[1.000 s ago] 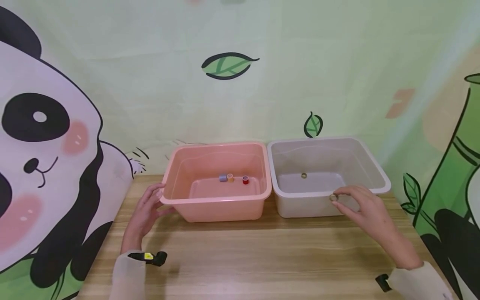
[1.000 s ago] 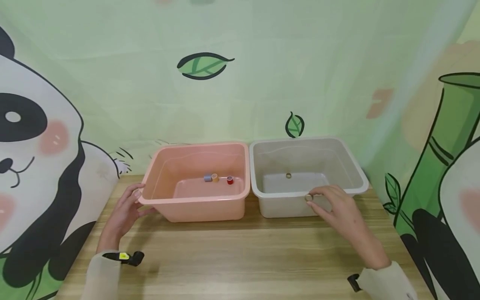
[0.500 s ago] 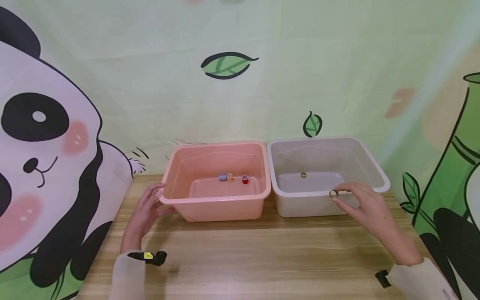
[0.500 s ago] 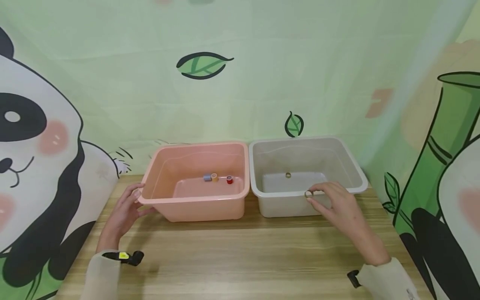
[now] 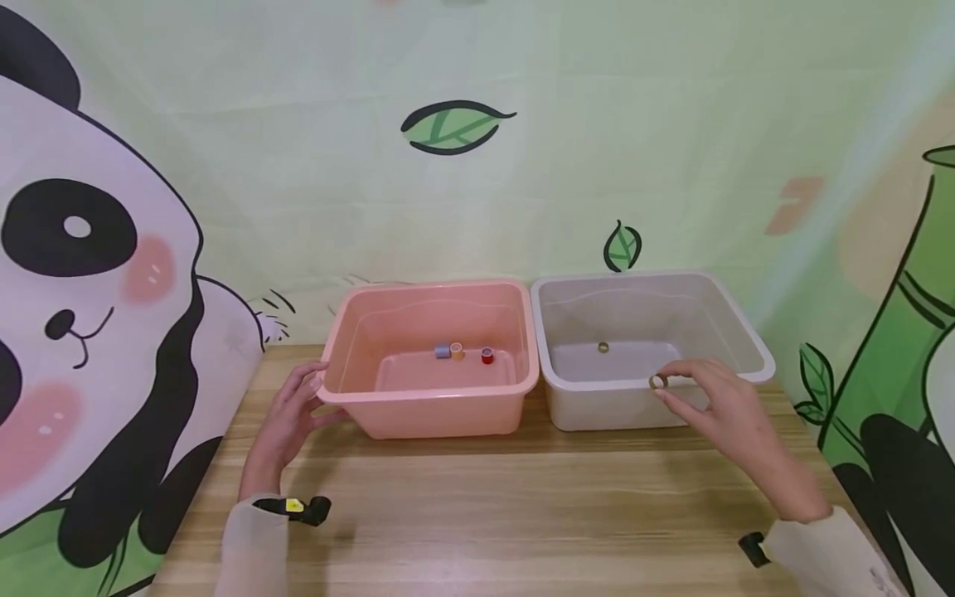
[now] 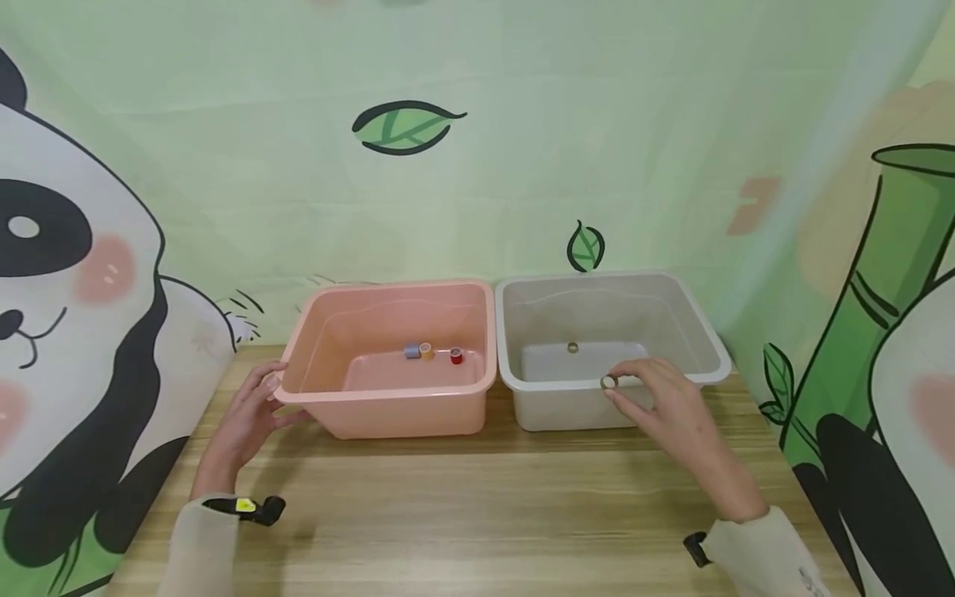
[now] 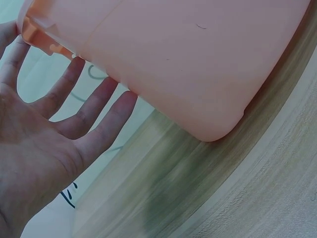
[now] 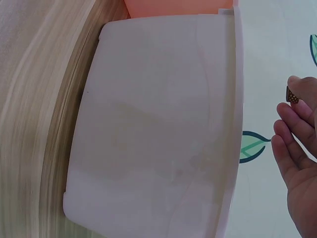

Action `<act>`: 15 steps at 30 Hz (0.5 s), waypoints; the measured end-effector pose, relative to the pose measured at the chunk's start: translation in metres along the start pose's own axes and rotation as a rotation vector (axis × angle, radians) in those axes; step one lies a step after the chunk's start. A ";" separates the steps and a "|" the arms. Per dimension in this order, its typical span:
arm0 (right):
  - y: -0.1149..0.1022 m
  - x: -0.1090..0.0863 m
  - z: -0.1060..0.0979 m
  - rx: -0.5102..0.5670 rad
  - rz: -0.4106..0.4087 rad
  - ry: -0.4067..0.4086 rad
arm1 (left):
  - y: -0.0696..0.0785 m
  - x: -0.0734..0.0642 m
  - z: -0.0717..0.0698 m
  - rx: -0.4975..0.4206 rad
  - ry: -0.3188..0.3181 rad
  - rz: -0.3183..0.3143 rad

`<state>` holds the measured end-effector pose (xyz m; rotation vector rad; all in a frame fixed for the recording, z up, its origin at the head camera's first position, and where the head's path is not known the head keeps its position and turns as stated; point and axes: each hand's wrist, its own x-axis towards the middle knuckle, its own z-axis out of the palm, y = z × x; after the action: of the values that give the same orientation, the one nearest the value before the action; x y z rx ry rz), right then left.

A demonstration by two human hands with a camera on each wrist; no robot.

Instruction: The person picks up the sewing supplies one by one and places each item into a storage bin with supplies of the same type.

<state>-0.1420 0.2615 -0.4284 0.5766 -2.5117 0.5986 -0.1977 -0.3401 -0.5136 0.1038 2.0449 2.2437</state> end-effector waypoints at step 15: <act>0.002 0.012 -0.006 0.049 -0.085 0.034 | 0.000 0.001 0.000 0.012 0.009 -0.004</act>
<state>-0.1501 0.2633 -0.4181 0.6814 -2.4333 0.6343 -0.1987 -0.3404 -0.5138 0.0911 2.0618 2.2334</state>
